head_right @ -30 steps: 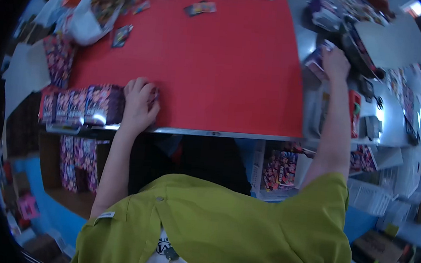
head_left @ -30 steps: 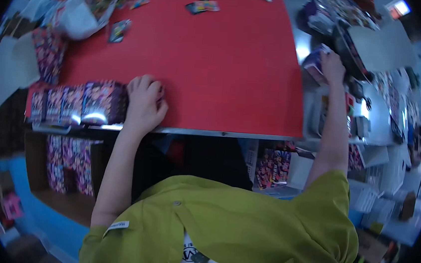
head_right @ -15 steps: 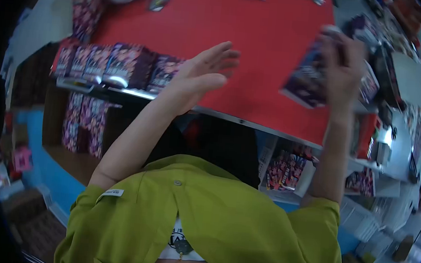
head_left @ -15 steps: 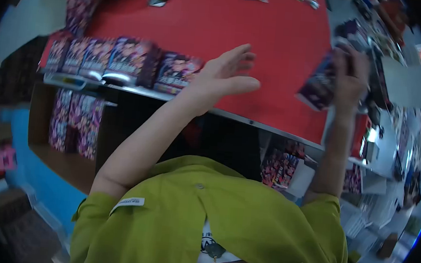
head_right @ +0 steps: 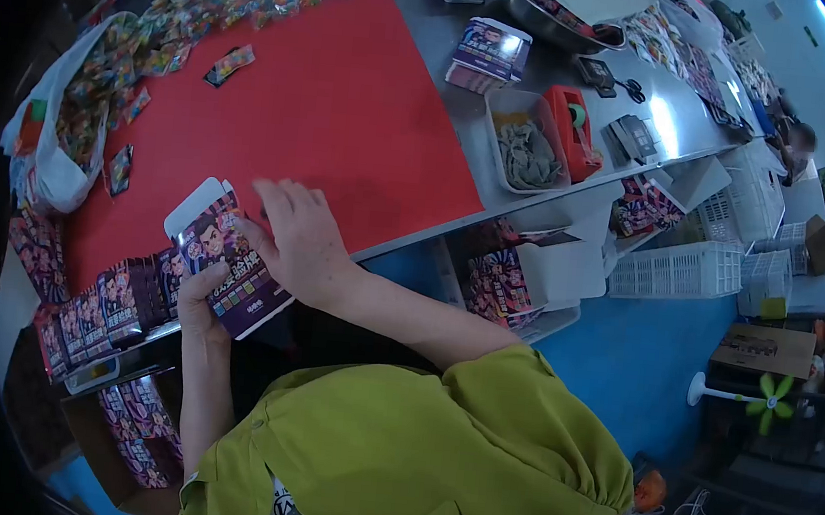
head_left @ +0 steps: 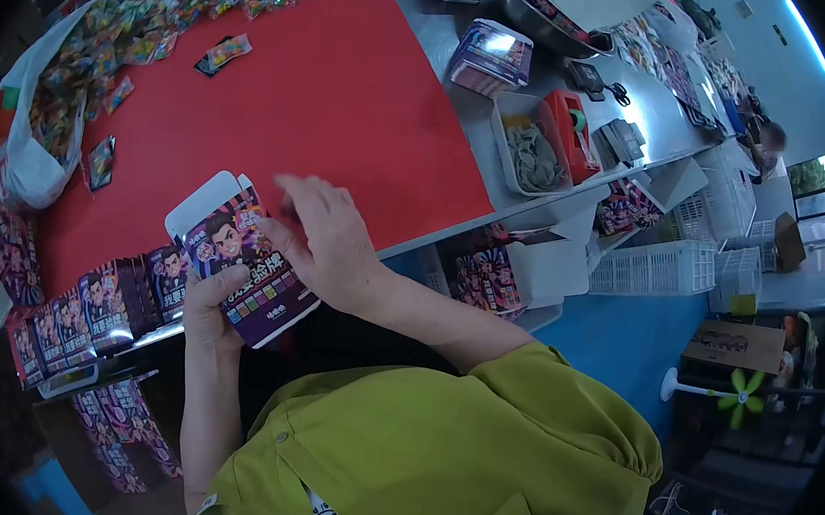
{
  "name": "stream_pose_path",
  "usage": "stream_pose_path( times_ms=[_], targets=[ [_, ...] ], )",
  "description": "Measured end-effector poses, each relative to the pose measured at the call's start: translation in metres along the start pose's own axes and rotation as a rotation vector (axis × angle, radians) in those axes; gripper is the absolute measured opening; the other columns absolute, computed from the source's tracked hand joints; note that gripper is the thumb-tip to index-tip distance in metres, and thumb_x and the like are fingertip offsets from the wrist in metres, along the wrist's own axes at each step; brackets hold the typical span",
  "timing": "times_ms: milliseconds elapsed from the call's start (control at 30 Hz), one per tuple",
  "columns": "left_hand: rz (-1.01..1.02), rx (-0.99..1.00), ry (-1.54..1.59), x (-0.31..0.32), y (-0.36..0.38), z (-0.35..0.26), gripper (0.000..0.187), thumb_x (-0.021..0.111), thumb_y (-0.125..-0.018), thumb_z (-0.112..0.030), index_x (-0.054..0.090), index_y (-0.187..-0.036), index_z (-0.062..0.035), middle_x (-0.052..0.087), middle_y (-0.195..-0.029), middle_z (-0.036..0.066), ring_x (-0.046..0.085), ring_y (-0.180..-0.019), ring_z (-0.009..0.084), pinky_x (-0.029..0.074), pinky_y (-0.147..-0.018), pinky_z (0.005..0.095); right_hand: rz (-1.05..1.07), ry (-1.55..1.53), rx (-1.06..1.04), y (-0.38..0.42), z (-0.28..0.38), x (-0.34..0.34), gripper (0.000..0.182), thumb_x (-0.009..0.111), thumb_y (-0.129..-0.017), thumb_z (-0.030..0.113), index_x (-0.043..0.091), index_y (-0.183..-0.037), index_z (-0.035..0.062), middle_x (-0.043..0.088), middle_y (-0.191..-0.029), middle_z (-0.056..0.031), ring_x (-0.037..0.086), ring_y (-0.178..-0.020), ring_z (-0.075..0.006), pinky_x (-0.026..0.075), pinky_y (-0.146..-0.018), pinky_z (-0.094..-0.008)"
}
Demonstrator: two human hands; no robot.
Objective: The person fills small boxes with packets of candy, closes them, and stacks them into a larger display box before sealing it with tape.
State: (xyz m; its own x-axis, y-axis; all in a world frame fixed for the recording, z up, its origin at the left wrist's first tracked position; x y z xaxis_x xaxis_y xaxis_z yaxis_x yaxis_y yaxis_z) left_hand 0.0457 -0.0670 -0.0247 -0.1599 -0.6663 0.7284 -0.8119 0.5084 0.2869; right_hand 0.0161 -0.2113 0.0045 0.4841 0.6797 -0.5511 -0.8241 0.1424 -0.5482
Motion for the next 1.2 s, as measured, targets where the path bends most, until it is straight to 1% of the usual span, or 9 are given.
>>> stream_pose_path(
  times_ms=[133,200,433,733,767,867,933,1033,1200],
  targets=[
    [-0.116,0.076,-0.229,-0.006,-0.009,0.01,0.05,0.066,-0.068,0.009,0.053,-0.115,-0.0007,0.065,-0.098,0.013,0.068,-0.083,0.0237,0.059,-0.075,0.0354,0.003,0.185,-0.087,0.02,-0.006,-0.002,0.021,0.058,-0.091,0.018,0.052,-0.099,-0.0009,0.056,-0.069,-0.0086,0.058,-0.063,-0.0227,0.047,-0.058,-0.0328],
    [-0.147,0.152,-0.334,-0.008,-0.012,0.012,0.047,0.067,-0.074,0.008,0.051,-0.118,-0.0016,0.064,-0.1,0.013,0.067,-0.086,0.0211,0.058,-0.077,0.0335,0.085,-0.173,0.148,0.022,-0.022,0.002,0.018,0.054,-0.094,0.017,0.051,-0.091,-0.0004,0.058,-0.068,-0.011,0.061,-0.059,-0.0242,0.045,-0.047,-0.0322],
    [-0.168,0.838,-0.694,0.009,-0.004,0.002,0.048,0.061,-0.087,-0.002,0.038,-0.13,-0.002,0.053,-0.115,0.012,0.056,-0.103,0.0152,0.044,-0.092,0.0287,0.018,-0.554,0.219,0.028,-0.028,0.007,0.026,0.046,-0.099,0.02,0.047,-0.115,-0.0004,0.062,-0.095,-0.0138,0.064,-0.081,-0.0164,0.052,-0.068,-0.0285],
    [0.042,0.469,-0.608,-0.022,-0.022,0.009,0.007,0.051,-0.092,-0.007,0.052,-0.098,-0.0029,0.059,-0.107,0.007,0.053,-0.099,0.0095,0.041,-0.088,0.023,0.138,-0.918,0.288,0.026,-0.039,0.0,0.015,0.044,-0.098,0.015,0.048,-0.107,0.0039,0.056,-0.099,-0.0069,0.055,-0.094,-0.0105,0.047,-0.079,-0.0248],
    [-0.069,0.391,-0.562,-0.027,-0.026,0.009,0.011,0.051,-0.089,0.0,0.055,-0.099,-0.0028,0.058,-0.094,0.003,0.057,-0.083,0.0082,0.045,-0.077,0.0216,0.14,-0.916,0.291,0.028,-0.043,-0.004,0.015,0.044,-0.098,0.015,0.048,-0.107,0.0039,0.056,-0.099,-0.0069,0.055,-0.094,-0.0105,0.047,-0.079,-0.0248],
    [0.046,0.29,-0.327,-0.01,-0.027,0.014,0.021,0.054,-0.085,0.004,0.053,-0.105,-0.0013,0.061,-0.11,0.012,0.061,-0.094,0.0155,0.049,-0.084,0.0266,0.311,-0.676,0.252,0.036,-0.05,-0.012,0.018,0.05,-0.093,0.011,0.051,-0.11,0.0048,0.055,-0.108,-0.0081,0.056,-0.098,-0.0166,0.047,-0.082,-0.0288],
    [0.007,0.282,-0.281,-0.007,-0.029,0.012,0.031,0.054,-0.082,0.009,0.051,-0.111,-0.0003,0.062,-0.108,0.015,0.063,-0.093,0.0184,0.053,-0.083,0.0294,0.055,-0.017,-0.238,0.037,-0.037,-0.031,0.03,0.059,-0.087,0.009,0.053,-0.116,0.0085,0.052,-0.12,-0.009,0.056,-0.106,-0.0219,0.047,-0.088,-0.0329],
    [-0.034,0.117,-0.293,-0.023,-0.037,0.021,0.036,0.054,-0.082,0.009,0.048,-0.116,0.0006,0.062,-0.106,0.015,0.064,-0.09,0.0182,0.052,-0.085,0.0305,0.142,0.265,-0.59,0.053,-0.023,-0.046,0.042,0.063,-0.08,0.011,0.053,-0.121,0.0101,0.046,-0.132,-0.0092,0.053,-0.115,-0.0242,0.045,-0.095,-0.0372],
    [-0.037,0.185,-0.464,-0.014,-0.034,0.033,0.029,0.056,-0.085,0.004,0.052,-0.113,0.0031,0.063,-0.106,0.015,0.063,-0.093,0.0174,0.051,-0.085,0.028,0.25,0.208,-0.502,0.057,-0.03,-0.043,0.039,0.065,-0.076,0.01,0.054,-0.113,0.0047,0.058,-0.113,-0.0105,0.056,-0.109,-0.0259,0.046,-0.095,-0.0401]
  ],
)
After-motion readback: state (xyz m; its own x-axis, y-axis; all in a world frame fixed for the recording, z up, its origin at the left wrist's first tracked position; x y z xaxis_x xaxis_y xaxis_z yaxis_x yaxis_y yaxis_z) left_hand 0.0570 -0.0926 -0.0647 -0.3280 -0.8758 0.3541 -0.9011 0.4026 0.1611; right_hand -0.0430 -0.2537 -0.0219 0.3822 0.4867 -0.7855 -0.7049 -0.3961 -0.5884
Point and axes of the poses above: each hand's wrist, its own y-axis away from the middle knuckle, its own x-axis out of the palm, z = x × y, the point moved 4 cm from there along -y, towards the middle knuckle
